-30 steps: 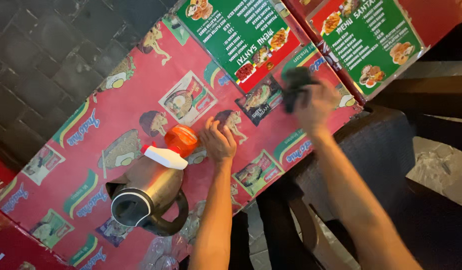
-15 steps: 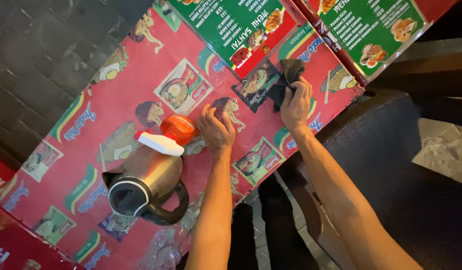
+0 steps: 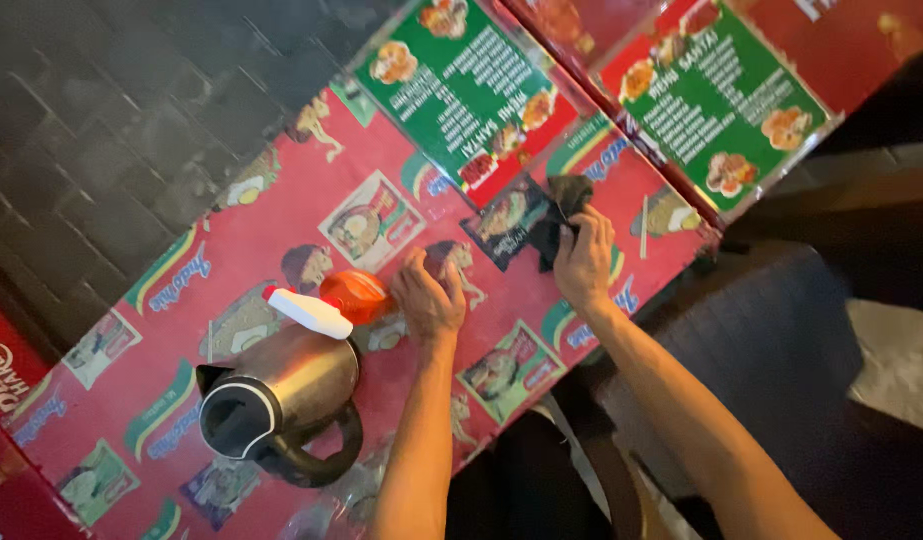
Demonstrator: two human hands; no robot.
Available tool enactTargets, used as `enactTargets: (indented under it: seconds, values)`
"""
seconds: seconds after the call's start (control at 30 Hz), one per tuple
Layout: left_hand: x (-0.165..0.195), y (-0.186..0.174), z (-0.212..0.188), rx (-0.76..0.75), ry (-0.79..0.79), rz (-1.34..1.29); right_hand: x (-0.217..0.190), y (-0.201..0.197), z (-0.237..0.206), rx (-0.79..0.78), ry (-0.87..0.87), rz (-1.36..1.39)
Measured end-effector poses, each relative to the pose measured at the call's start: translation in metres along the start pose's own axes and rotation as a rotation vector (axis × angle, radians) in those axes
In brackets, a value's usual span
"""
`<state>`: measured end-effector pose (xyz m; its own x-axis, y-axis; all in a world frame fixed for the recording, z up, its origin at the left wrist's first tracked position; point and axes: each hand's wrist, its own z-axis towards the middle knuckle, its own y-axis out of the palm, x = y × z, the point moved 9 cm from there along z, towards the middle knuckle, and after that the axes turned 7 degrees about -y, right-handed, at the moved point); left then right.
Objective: The person walks to a table and sprays a cleaning solution onto the surface. They then wipe the table with a dark cloth, moving a kettle and glasses to clean underneath them before placing them back.
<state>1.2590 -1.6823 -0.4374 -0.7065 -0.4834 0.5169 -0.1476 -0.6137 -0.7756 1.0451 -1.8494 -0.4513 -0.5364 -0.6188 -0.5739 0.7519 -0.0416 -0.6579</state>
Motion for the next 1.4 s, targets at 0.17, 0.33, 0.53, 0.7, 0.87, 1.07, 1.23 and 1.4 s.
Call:
enactTargets:
  seconds: [0.17,0.33,0.53,0.7,0.87,1.07,1.23,1.4]
  values:
    - [-0.006,0.011,-0.003,-0.022,-0.027,0.094,-0.002,-0.002,-0.001,-0.002,-0.058,0.009]
    - [-0.004,0.009,-0.006,0.031,-0.042,0.120,-0.021,-0.008,0.000,-0.054,-0.157,-0.051]
    - [0.004,0.001,-0.010,0.085,0.016,0.058,-0.028,-0.017,0.000,-0.070,-0.178,-0.050]
    - [0.010,-0.004,-0.008,0.158,0.067,0.121,-0.028,-0.016,0.000,-0.031,-0.208,-0.064]
    - [0.006,-0.003,-0.010,0.101,0.045,0.187,-0.029,-0.008,-0.005,-0.050,-0.218,-0.083]
    - [0.014,-0.005,-0.012,0.102,0.057,0.191,-0.029,-0.014,-0.011,-0.003,-0.272,-0.092]
    - [0.020,-0.003,-0.005,0.135,0.124,0.220,-0.032,-0.016,-0.005,0.013,-0.283,-0.087]
    - [0.013,0.013,0.017,0.032,0.090,0.306,-0.039,-0.025,-0.010,0.118,-0.361,-0.054]
